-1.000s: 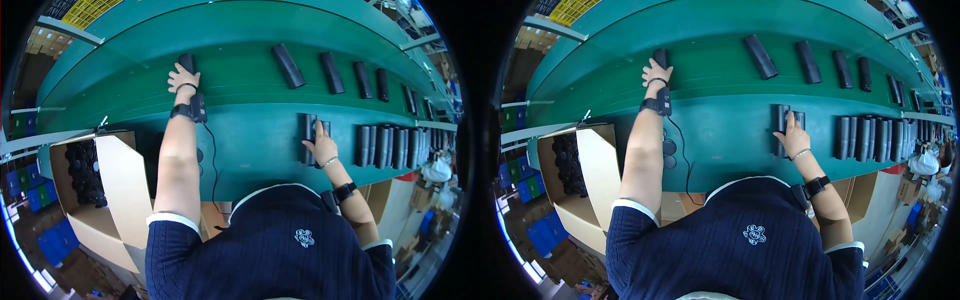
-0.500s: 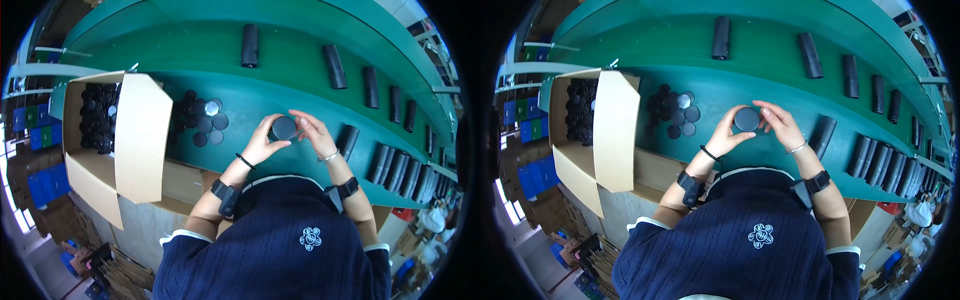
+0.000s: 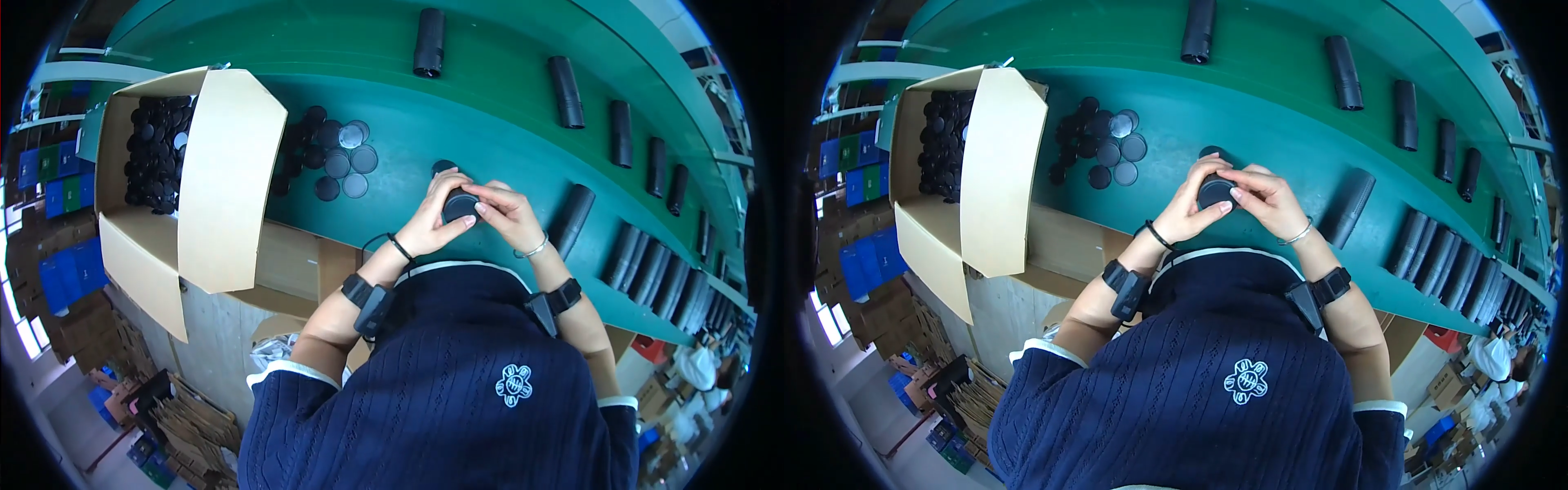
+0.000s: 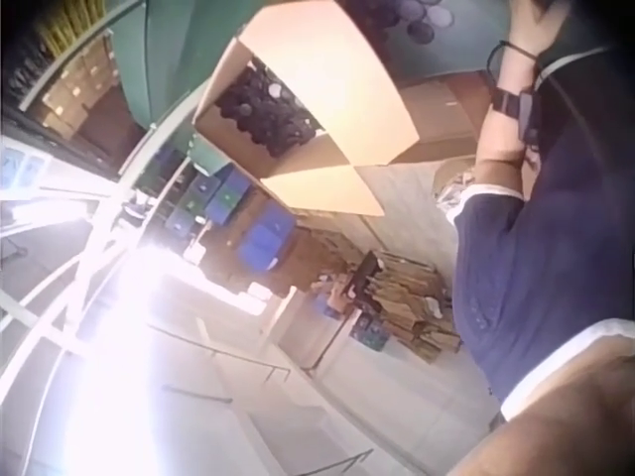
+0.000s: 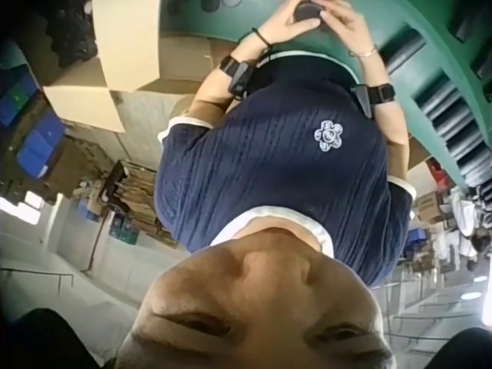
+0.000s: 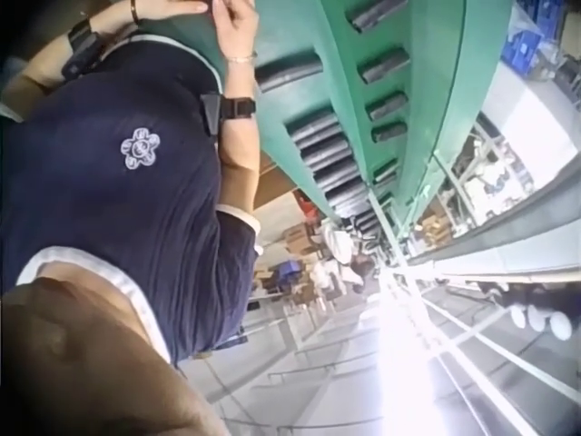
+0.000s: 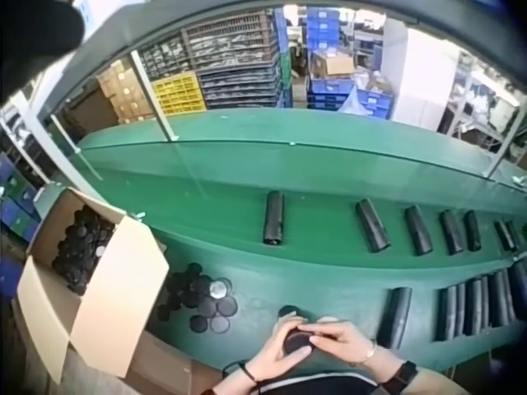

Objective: The person removes newspaper and black cylinders from a box, places the cylinders on a green table, and fits black caps onto them. After capping the cylinders, the person gathers them and places them back into the box on top of the newspaper.

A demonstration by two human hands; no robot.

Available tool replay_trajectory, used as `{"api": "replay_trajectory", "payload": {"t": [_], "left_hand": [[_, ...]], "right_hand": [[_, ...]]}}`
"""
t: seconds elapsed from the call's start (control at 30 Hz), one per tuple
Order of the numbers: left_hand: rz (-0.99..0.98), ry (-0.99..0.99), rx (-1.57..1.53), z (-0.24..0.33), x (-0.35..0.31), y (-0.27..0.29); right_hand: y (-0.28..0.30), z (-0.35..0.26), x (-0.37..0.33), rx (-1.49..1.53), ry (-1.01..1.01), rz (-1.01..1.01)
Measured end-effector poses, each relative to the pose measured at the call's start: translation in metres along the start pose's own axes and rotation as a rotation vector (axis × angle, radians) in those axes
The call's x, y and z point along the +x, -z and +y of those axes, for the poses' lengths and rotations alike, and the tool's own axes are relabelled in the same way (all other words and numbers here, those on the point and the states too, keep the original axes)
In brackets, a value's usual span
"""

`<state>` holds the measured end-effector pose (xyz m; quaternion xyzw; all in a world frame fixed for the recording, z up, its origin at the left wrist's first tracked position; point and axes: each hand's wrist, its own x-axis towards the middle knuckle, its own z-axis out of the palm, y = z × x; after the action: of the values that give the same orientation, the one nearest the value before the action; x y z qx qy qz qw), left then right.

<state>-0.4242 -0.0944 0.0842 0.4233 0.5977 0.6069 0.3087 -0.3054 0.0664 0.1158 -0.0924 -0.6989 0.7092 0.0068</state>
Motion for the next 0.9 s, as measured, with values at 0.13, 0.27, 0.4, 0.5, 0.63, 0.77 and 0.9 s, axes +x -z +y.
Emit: {"api": "replay_trajectory", "payload": {"t": [0.13,0.27,0.4,0.5,0.63,0.77,0.9], "left_hand": [[0.009,0.032,-0.101,0.007,0.003,0.004],[0.094,-0.174,0.365,-0.012,0.017,0.017],[0.304,-0.162,0.186,-0.046,0.042,-0.001],[0.486,0.058,0.023,-0.034,0.090,0.030],[0.546,0.494,0.207,-0.021,0.144,0.109],[0.639,0.661,0.632,-0.027,0.178,0.157],[0.629,0.577,0.901,-0.076,0.212,0.183]], "right_hand": [[-0.001,-0.007,0.008,-0.001,0.004,0.064],[0.001,0.001,0.016,0.181,-0.164,0.262],[0.017,-0.016,-0.005,-0.126,-0.146,0.234],[0.093,-0.005,-0.053,-0.790,-0.002,0.518],[0.224,0.095,-0.146,-1.294,-0.217,0.725],[0.122,0.038,-0.132,-0.451,-1.092,0.775],[0.117,0.105,-0.154,0.000,-0.737,0.678]]}}
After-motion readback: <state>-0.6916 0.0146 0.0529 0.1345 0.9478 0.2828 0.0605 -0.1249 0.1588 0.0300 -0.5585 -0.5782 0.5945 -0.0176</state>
